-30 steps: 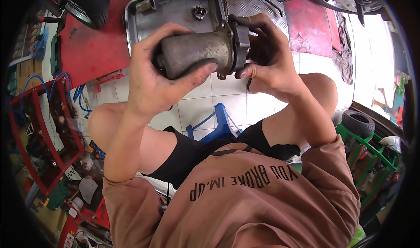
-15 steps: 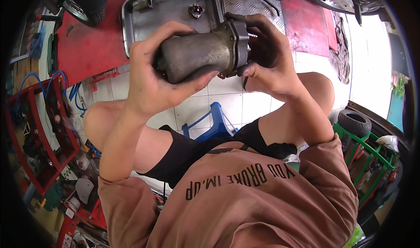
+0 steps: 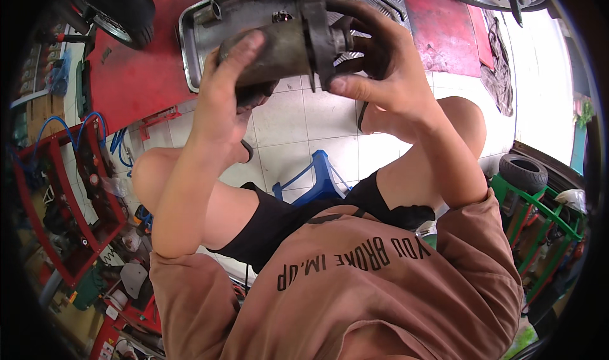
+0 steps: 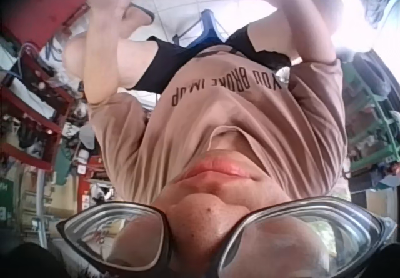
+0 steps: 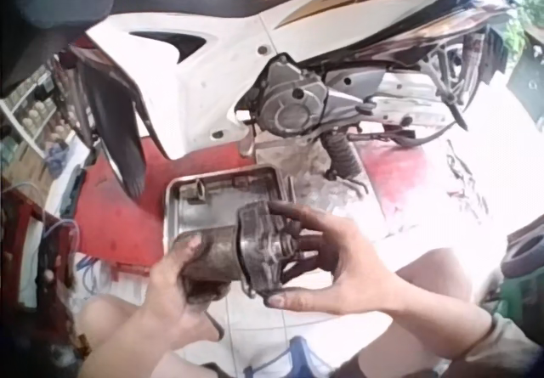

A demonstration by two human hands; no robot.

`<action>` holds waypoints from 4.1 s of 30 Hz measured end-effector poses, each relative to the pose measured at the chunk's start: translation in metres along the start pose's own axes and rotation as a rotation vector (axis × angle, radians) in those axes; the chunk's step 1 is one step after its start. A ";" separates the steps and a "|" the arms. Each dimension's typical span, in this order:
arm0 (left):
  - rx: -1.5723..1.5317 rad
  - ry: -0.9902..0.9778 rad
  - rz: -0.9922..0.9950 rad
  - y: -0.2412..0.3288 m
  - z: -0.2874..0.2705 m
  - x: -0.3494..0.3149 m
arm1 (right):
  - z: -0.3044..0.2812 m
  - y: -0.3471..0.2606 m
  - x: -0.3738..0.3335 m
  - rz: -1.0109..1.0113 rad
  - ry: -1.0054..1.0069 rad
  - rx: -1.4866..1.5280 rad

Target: The person assembles a motorcycle starter motor by inserting the armature into the housing and fitting the outer casing over it.

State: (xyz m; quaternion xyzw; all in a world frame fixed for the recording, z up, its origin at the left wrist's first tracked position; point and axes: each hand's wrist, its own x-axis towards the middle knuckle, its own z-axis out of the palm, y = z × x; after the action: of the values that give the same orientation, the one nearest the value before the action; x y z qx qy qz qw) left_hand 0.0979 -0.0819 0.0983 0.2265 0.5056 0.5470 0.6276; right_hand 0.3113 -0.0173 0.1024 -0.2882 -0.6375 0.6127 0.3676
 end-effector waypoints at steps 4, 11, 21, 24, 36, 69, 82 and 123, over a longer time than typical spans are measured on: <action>-0.328 -0.077 -0.196 0.000 -0.003 0.009 | -0.003 -0.009 0.000 0.018 -0.047 -0.119; -0.418 -0.176 -0.308 -0.008 -0.011 0.013 | -0.002 -0.014 0.007 -0.343 0.019 -0.472; -0.379 -0.055 -0.168 -0.014 -0.007 0.010 | 0.006 -0.013 0.017 -0.462 0.044 -0.533; -0.463 -0.143 -0.157 -0.011 -0.012 0.015 | 0.006 -0.010 0.017 -0.392 -0.015 -0.514; 0.064 -0.366 0.203 0.015 -0.013 -0.010 | -0.016 0.008 0.024 -0.028 -0.164 0.213; 0.390 -0.388 0.704 -0.001 -0.026 -0.016 | 0.000 -0.001 -0.006 -0.075 -0.284 -0.259; 0.353 -0.317 0.355 0.008 -0.025 -0.020 | -0.002 0.000 -0.001 -0.173 -0.254 -0.273; 1.365 -0.331 0.884 0.018 -0.025 -0.036 | -0.006 0.035 0.008 0.051 -0.309 -0.065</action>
State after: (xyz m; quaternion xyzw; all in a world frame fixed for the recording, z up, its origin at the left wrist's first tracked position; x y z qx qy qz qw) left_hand 0.0718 -0.1165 0.1181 0.8128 0.4921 0.2758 0.1456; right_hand 0.3092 -0.0046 0.0686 -0.2183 -0.6984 0.6380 0.2400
